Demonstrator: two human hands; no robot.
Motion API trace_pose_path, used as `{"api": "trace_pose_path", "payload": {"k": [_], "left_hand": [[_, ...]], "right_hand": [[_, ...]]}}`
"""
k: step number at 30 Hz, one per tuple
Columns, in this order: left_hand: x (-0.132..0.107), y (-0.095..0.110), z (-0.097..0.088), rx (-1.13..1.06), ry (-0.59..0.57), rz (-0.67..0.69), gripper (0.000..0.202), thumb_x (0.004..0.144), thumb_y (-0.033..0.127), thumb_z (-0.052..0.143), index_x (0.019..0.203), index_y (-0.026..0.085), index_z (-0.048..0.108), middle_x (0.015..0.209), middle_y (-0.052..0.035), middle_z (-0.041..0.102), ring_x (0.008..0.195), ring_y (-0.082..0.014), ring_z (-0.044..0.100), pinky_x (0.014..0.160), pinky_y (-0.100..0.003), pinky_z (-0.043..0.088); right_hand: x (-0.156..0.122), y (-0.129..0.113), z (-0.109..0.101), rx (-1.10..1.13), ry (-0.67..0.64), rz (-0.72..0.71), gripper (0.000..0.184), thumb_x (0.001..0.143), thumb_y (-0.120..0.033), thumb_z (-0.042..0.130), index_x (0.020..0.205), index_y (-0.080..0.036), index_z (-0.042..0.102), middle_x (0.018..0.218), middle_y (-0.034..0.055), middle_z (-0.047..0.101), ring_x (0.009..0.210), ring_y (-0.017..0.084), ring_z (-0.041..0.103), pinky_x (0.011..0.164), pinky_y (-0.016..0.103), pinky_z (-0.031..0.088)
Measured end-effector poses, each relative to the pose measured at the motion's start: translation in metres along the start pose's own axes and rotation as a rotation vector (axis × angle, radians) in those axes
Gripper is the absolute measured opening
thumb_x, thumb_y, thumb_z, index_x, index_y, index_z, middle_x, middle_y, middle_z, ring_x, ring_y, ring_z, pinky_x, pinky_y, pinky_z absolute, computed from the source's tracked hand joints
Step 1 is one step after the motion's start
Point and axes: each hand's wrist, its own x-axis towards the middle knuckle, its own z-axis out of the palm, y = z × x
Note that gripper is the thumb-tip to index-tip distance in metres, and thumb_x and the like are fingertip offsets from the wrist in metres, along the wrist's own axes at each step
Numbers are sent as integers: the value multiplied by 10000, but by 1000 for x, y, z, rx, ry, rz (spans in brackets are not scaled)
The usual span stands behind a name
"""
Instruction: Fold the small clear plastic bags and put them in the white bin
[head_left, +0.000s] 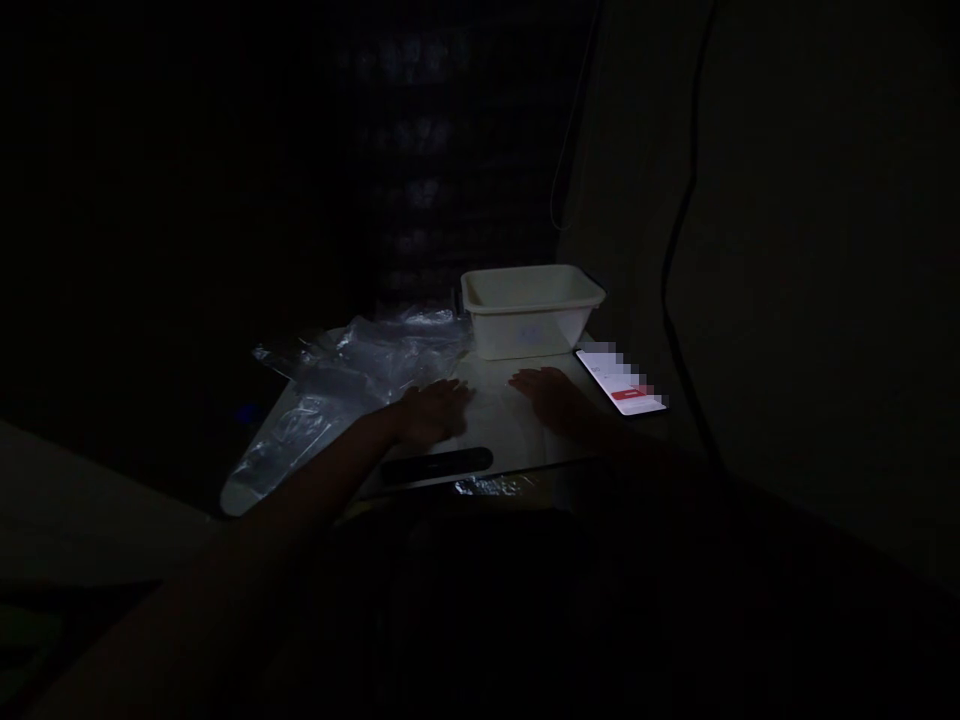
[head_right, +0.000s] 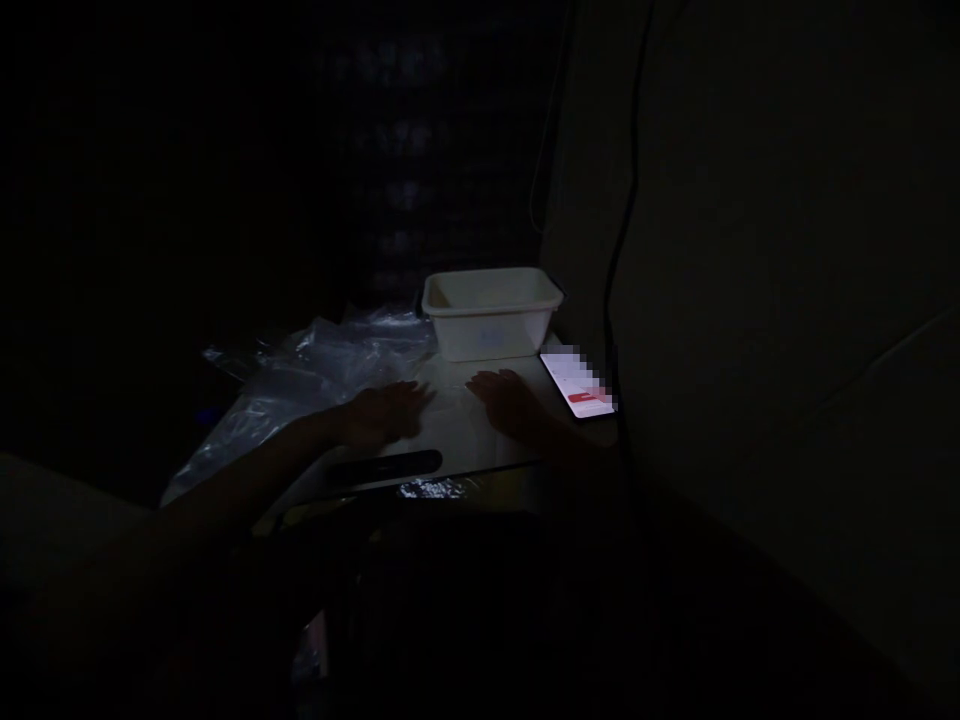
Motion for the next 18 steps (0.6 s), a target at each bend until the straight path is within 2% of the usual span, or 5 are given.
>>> {"api": "trace_pose_path", "payload": {"k": [4,8,11,14,18], "left_hand": [[-15,13,0,-16,-184,6,1091,467,473,657,1316,264,4,1384,-126,-29,1228,-381,-5,893,-596,132],[-20,25,10,56,-193,13,1195,411,501,685,1315,226,-47,1368,-154,-107,1224,-377,-67,902,-599,59],[-19,27,18,68,-150,42,1098,504,556,613,1320,186,-22,1370,-166,-80,1233,-355,-58,919,-575,46],[-16,26,19,15,-82,143,877,647,575,473,1321,219,39,1385,-127,-5,1244,-328,-29,922,-569,63],[-11,21,15,-37,63,231,513,797,418,340,1276,274,230,1379,-56,170,1254,-265,93,932,-534,126]], "right_hand": [[-17,5,0,-3,35,-7,462,694,-50,333,1126,-124,482,1156,89,517,1075,181,440,915,381,304],[-28,7,-3,-16,39,15,469,689,-64,329,1128,-134,479,1158,87,516,1076,184,439,925,399,300],[-31,7,-4,-26,15,14,465,695,-74,327,1134,-122,474,1166,99,508,1084,195,432,924,410,302],[-35,9,-2,-27,0,14,442,718,-107,329,1137,-111,470,1167,102,507,1085,197,434,932,410,297],[-42,12,3,0,-16,-10,417,748,-158,331,1143,-135,463,1170,85,508,1083,192,439,929,414,302]]}}
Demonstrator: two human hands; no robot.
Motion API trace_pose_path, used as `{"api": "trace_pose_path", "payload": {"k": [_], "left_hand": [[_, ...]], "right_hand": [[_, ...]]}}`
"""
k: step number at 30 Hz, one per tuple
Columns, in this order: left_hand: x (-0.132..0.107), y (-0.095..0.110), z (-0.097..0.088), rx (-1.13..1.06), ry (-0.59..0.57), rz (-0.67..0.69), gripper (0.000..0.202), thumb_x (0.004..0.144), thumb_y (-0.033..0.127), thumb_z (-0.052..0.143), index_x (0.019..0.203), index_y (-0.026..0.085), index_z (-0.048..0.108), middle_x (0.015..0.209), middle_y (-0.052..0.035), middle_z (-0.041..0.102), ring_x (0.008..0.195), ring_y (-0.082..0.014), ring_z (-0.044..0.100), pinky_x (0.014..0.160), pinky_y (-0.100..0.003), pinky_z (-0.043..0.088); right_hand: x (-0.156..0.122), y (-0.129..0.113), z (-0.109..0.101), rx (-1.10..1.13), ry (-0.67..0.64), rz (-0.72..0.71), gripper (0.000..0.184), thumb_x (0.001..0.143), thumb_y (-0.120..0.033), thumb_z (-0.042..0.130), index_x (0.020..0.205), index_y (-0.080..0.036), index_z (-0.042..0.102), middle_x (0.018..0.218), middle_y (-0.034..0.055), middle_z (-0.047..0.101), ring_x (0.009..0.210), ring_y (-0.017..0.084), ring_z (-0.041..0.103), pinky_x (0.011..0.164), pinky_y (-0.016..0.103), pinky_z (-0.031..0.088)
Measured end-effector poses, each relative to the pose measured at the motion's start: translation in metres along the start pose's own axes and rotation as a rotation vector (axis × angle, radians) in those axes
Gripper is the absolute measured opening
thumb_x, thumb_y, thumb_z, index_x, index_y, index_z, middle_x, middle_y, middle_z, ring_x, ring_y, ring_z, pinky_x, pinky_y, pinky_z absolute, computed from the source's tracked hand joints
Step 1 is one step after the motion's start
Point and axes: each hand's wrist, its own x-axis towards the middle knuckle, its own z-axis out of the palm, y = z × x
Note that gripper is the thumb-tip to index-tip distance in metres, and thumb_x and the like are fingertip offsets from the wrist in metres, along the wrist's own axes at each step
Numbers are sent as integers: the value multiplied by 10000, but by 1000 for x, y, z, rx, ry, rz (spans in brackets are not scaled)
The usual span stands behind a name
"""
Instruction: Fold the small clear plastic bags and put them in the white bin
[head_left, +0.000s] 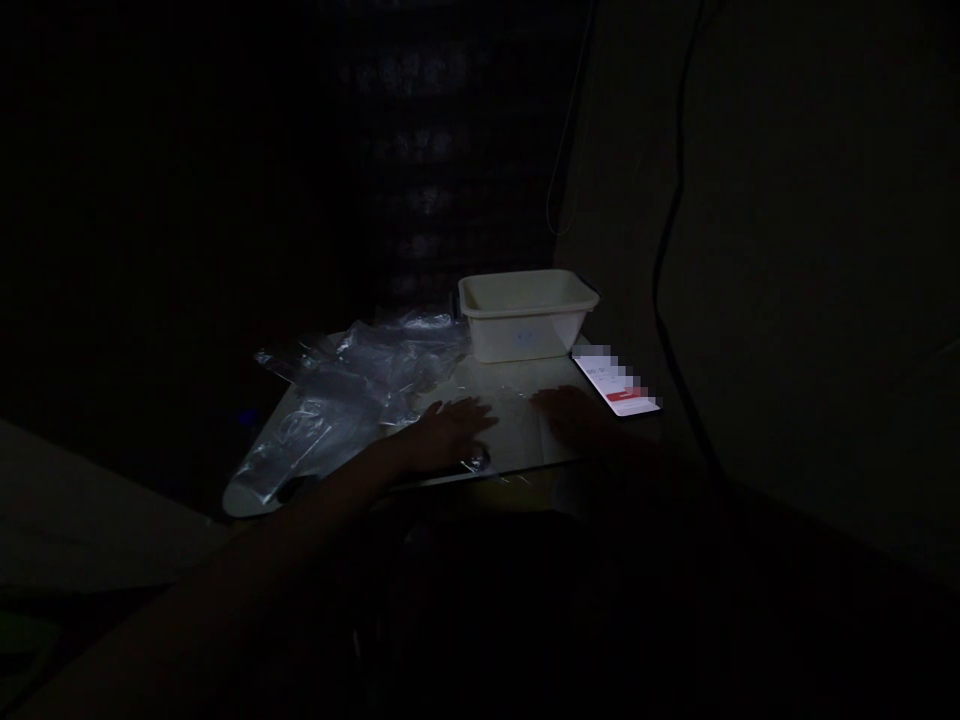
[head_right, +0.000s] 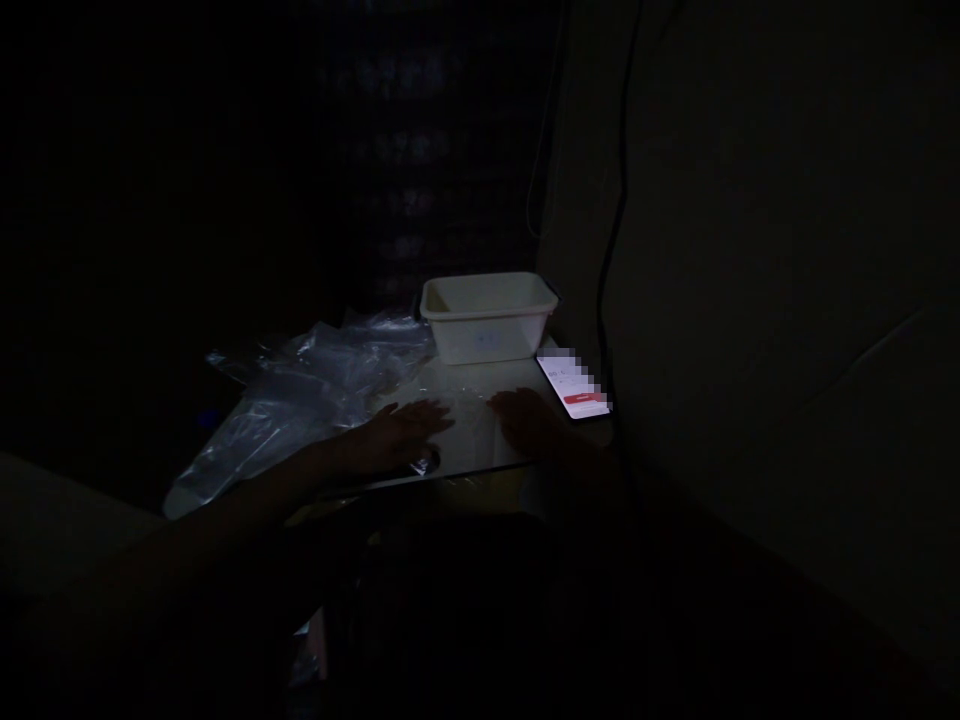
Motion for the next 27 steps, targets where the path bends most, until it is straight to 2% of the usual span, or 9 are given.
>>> {"api": "trace_pose_path", "payload": {"k": [6,10,14,16,18,20,22,25,27], "left_hand": [[-2,-6,3,-229,157,199,370,705,233,495,1068,162,476,1177,-88,467,1046,-172,441,866,-284,331],[-1,0,1,-300,129,371,184,597,148,565,781,153,554,899,-64,559,869,-159,489,771,-267,379],[0,4,-1,-205,66,378,47,606,166,570,650,172,552,830,-55,581,916,-184,475,870,-335,307],[-3,5,2,-122,18,267,285,575,264,616,835,167,555,1077,-105,518,1087,-253,371,924,-405,230],[-8,6,6,-44,-28,114,656,525,370,642,1102,146,425,1297,-169,293,1200,-333,181,925,-483,179],[-10,7,10,-2,-41,30,828,525,403,633,1221,128,278,1346,-202,159,1218,-368,85,909,-524,166],[-8,8,11,-14,-1,61,725,568,371,610,1189,134,321,1304,-194,253,1201,-355,153,904,-507,193],[0,10,7,-130,73,228,249,661,280,531,879,160,520,1012,-117,514,1033,-260,395,863,-393,300],[4,10,3,-242,123,284,88,699,239,478,710,161,517,823,-70,539,866,-191,468,789,-316,356]], "right_hand": [[-6,3,2,23,18,-3,408,751,-184,352,1132,-103,474,1157,109,515,1067,194,453,920,391,314],[-3,2,3,27,20,-2,396,754,-185,355,1124,-128,483,1138,94,533,1057,189,462,912,399,319],[1,0,4,33,25,-30,397,746,-190,373,1117,-112,491,1140,106,529,1059,200,457,912,399,315],[1,-1,4,36,20,-34,401,741,-183,374,1120,-119,488,1140,104,528,1057,201,458,909,406,315],[1,-1,3,43,17,-35,399,740,-176,371,1119,-132,489,1136,97,532,1049,199,464,907,410,316],[-1,0,2,49,29,-31,395,740,-173,366,1113,-133,492,1129,95,537,1038,197,470,905,408,318],[-2,0,2,55,52,-26,396,743,-177,362,1114,-126,490,1129,98,536,1035,196,470,905,403,318],[-4,0,3,71,79,-29,399,744,-183,362,1120,-133,485,1136,96,530,1040,194,463,908,403,314],[-3,0,4,85,82,-23,397,738,-181,365,1112,-144,491,1133,89,534,1035,193,467,902,405,320]]}}
